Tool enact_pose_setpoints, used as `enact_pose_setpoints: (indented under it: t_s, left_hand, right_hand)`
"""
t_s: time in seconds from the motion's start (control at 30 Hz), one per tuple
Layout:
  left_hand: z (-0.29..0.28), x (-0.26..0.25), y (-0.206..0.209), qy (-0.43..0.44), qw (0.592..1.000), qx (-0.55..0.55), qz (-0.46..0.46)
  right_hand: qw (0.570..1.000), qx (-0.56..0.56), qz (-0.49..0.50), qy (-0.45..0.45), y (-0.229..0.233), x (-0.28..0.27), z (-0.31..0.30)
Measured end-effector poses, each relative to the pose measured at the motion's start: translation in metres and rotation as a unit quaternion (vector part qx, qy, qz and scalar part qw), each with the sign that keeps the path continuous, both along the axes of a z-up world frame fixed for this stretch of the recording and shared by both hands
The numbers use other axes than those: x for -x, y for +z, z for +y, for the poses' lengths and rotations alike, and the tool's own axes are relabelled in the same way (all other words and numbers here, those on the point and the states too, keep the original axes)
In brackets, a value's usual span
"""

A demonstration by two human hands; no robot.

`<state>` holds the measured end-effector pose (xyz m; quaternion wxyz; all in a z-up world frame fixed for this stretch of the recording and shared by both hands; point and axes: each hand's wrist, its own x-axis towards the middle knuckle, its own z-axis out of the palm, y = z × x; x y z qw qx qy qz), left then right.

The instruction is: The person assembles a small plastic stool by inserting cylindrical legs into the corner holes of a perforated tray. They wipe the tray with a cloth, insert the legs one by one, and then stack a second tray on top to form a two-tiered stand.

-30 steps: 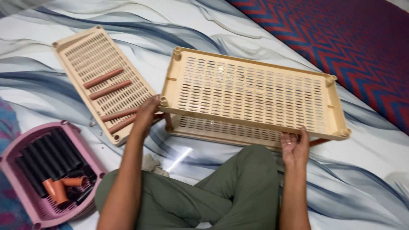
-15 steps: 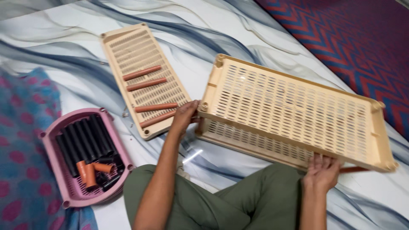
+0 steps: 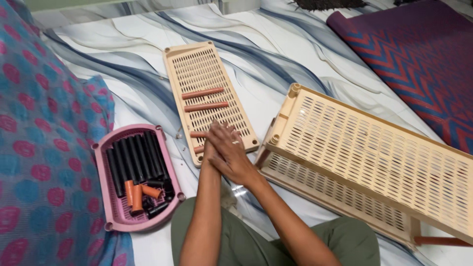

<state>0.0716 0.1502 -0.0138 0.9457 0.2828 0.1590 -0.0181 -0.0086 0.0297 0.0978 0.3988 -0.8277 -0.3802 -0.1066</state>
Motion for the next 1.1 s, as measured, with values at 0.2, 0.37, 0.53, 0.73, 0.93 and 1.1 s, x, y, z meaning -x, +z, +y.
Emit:
enact_pose_setpoints:
  t_s: [0.2, 0.37, 0.53, 0.73, 0.93, 1.1]
  left_hand:
    - [0.04, 0.012, 0.023, 0.059, 0.996, 0.056, -0.03]
    - [0.059, 0.023, 0.062, 0.367, 0.923, -0.116, -0.017]
    - [0.076, 0.033, 0.091, 0.426, 0.904, -0.004, 0.017]
    - [0.087, 0.04, 0.096, 0.474, 0.881, -0.012, 0.001]
    - [0.09, 0.042, 0.092, 0.454, 0.891, -0.001, -0.011]
    - [0.083, 0.033, 0.089, 0.381, 0.924, 0.013, -0.002]
  right_hand:
    - [0.988, 0.042, 0.076, -0.125, -0.061, -0.048, 0.011]
    - [0.977, 0.109, 0.078, -0.164, -0.097, -0.065, 0.0]
    - [0.978, 0.187, 0.016, -0.091, -0.108, -0.081, 0.012]
    - [0.972, 0.214, -0.014, -0.094, -0.124, -0.097, 0.023]
    - [0.951, 0.291, 0.007, -0.1, -0.119, -0.113, 0.039]
    - [0.983, 0.097, 0.083, -0.133, -0.093, -0.097, 0.029]
